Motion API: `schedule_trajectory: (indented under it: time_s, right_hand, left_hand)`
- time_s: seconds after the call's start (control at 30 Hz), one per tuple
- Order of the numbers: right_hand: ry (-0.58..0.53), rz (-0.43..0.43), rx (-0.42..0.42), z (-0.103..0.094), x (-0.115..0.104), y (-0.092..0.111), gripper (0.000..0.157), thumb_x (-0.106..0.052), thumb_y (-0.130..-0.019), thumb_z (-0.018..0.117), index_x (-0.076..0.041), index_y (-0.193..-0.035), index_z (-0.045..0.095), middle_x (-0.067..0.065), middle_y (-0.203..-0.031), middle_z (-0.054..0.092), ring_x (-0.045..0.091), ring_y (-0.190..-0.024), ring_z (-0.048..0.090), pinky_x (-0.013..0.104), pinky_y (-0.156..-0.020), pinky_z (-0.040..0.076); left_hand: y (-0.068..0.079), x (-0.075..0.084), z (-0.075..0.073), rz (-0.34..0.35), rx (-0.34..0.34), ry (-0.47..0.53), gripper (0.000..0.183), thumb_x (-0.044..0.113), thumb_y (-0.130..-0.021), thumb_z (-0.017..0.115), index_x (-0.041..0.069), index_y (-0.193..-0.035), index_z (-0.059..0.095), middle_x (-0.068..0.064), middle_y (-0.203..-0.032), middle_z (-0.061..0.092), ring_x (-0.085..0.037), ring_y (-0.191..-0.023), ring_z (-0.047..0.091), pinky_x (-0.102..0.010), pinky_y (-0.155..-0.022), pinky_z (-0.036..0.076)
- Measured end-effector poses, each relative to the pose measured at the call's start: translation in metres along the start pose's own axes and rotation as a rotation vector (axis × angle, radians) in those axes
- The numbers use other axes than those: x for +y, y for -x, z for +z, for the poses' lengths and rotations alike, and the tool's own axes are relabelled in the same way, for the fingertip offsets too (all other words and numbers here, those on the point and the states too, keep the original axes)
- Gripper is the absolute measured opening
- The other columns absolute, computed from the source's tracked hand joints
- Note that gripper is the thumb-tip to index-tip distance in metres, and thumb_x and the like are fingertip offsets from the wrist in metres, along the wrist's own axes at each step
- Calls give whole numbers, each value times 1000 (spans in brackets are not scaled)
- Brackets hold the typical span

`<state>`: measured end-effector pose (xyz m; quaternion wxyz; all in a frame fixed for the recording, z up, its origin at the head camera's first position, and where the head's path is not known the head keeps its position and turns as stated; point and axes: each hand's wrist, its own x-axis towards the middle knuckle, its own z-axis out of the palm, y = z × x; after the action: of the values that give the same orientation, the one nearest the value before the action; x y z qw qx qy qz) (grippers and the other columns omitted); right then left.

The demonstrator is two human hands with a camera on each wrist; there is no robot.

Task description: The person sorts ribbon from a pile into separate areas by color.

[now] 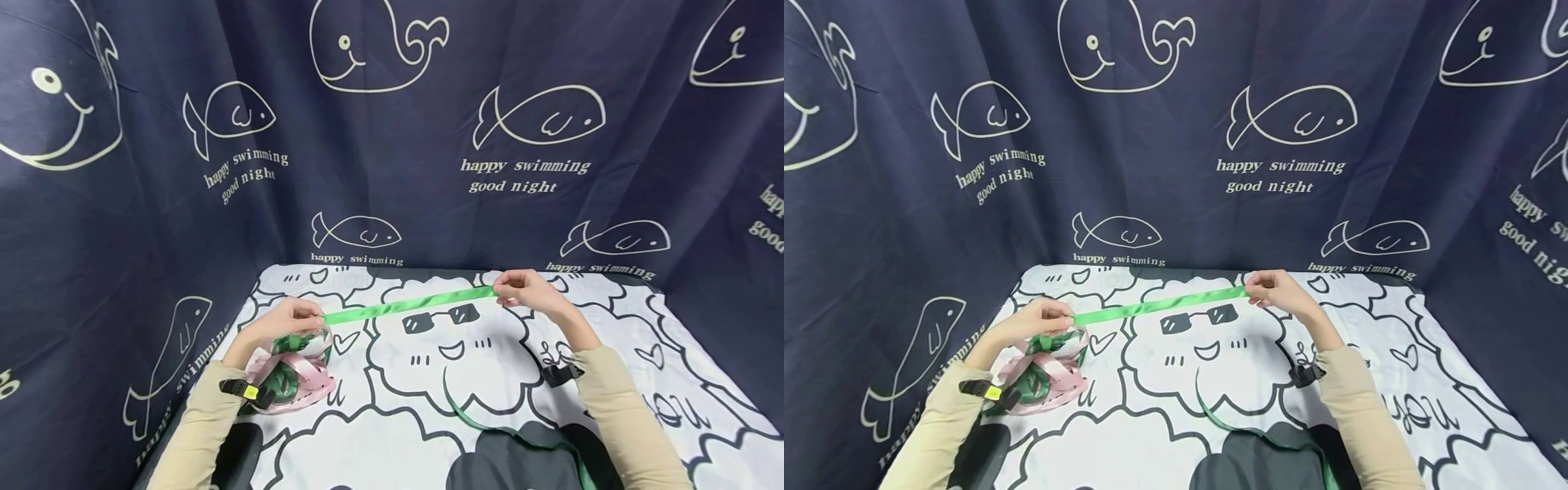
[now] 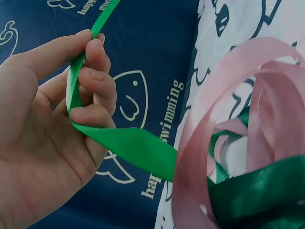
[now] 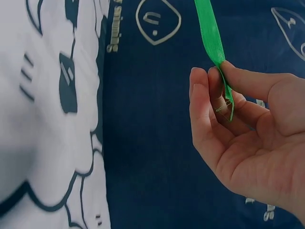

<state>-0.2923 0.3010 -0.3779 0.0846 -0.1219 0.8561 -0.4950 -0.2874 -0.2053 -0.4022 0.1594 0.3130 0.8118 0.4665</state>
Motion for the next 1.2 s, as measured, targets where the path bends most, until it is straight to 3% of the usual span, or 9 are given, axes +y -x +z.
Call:
schedule_trajectory:
  time_s: [0.2,0.47,0.63,0.77,0.97,1.13,1.2]
  right_hand:
    - [-10,42,26,-19,15,9,34,-15,-96,59,14,-113,54,-8,-83,67,3,-78,67,24,-72,56]
    - [34,95,74,-41,35,19,35,-17,-97,58,14,-114,53,-13,-78,65,1,-75,65,21,-67,53]
    - [28,104,101,-54,48,24,34,-16,-98,56,14,-113,52,-13,-78,63,0,-73,64,21,-68,54]
    - [28,132,133,-65,60,28,33,-18,-97,57,11,-112,52,-13,-78,63,0,-73,63,19,-68,54]
    - [47,161,175,-77,73,33,36,-16,-98,54,16,-115,51,-11,-78,64,-1,-71,64,17,-64,52]
    - [19,186,203,-83,81,37,28,-12,-98,53,14,-108,53,-13,-71,64,-2,-67,62,17,-61,52]
    - [11,198,221,-86,86,38,25,-10,-97,52,14,-106,54,-12,-69,64,-2,-65,61,18,-61,53]
  left_hand:
    - [0,0,-6,-20,74,-106,16,11,-93,61,-3,-94,65,2,-70,59,-14,-63,53,-26,-58,46]
    - [-13,-5,-11,-42,143,-172,7,5,-88,61,-1,-87,64,3,-64,55,-5,-56,45,-21,-50,35]
    - [-22,-11,-14,-48,217,-253,4,4,-83,61,1,-82,64,-2,-62,57,-5,-54,45,-22,-51,36]
    - [-29,-14,-16,-93,268,-350,4,8,-80,62,4,-79,61,3,-59,58,-8,-53,46,-24,-52,37]
    - [-40,-17,-17,-164,309,-477,5,12,-80,61,7,-78,63,0,-59,62,-11,-52,47,-27,-56,37]
    - [-47,-28,-17,-198,320,-482,9,13,-81,62,7,-76,66,0,-58,63,-10,-51,47,-26,-52,36]
    - [-49,-31,-18,-196,317,-484,10,12,-81,61,6,-76,67,-1,-58,63,-10,-50,45,-26,-57,35]
